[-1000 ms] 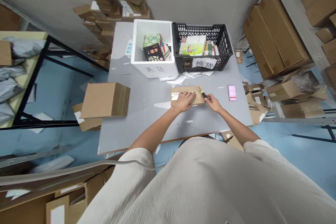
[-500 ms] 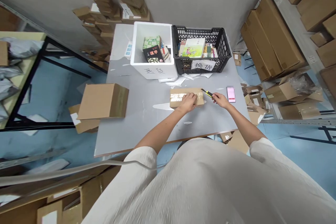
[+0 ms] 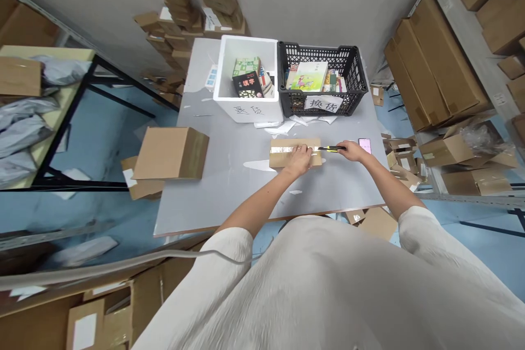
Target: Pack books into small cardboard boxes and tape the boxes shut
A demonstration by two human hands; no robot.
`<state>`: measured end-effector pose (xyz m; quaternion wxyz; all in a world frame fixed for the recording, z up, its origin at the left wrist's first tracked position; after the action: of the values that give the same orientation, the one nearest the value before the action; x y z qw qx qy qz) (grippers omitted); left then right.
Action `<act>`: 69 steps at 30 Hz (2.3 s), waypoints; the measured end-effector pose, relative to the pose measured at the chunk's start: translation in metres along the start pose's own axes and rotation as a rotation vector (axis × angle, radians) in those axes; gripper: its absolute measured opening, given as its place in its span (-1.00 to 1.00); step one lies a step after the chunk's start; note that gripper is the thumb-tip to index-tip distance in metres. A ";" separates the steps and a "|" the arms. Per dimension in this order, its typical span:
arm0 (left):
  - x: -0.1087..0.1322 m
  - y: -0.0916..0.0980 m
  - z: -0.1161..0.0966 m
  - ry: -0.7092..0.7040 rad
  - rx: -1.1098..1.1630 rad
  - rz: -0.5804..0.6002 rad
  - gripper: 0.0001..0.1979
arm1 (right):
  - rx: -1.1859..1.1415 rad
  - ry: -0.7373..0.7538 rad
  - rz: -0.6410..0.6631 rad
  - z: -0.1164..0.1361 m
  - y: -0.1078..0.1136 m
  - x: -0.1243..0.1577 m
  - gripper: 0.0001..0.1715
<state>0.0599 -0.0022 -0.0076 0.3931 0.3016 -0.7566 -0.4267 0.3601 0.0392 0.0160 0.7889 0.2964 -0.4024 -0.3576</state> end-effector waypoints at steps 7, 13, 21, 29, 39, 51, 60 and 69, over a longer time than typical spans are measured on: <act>0.001 -0.001 0.001 -0.001 -0.016 0.003 -0.34 | 0.144 0.013 0.010 0.006 0.001 -0.027 -0.58; 0.003 -0.003 0.001 0.002 -0.020 -0.008 -0.37 | -0.030 -0.035 0.101 -0.002 -0.007 -0.031 -0.62; 0.003 -0.003 0.002 0.013 0.012 -0.006 -0.38 | -0.200 -0.053 0.147 -0.019 -0.015 -0.010 -0.67; 0.008 0.002 0.001 0.004 0.040 -0.010 -0.35 | -0.260 -0.146 0.210 -0.010 -0.016 0.015 -0.67; 0.001 0.012 0.003 0.120 0.158 -0.103 -0.42 | -0.500 -0.166 0.075 0.001 -0.012 0.038 -0.68; -0.021 0.011 0.005 0.104 0.097 -0.108 -0.19 | -0.054 0.013 -0.120 0.026 -0.030 0.052 -0.52; -0.018 0.012 0.005 0.102 0.081 -0.122 -0.25 | 0.084 0.000 -0.116 0.021 -0.039 0.043 -0.45; -0.015 -0.010 0.000 0.100 0.093 -0.235 -0.29 | 0.025 0.040 -0.192 0.011 -0.058 0.036 -0.44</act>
<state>0.0689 0.0054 -0.0217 0.3635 0.4269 -0.7143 -0.4188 0.3466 -0.0246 -0.0077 0.7550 0.3506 -0.3608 -0.4205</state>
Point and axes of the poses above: each hand's wrist, its own x-axis away from the middle knuckle, its own y-axis out of the back of the hand, z = x × y, the point moved 1 cm from there along -x, towards the middle knuckle, and after that the axes turned 7 degrees about z, right-handed, at the moved point
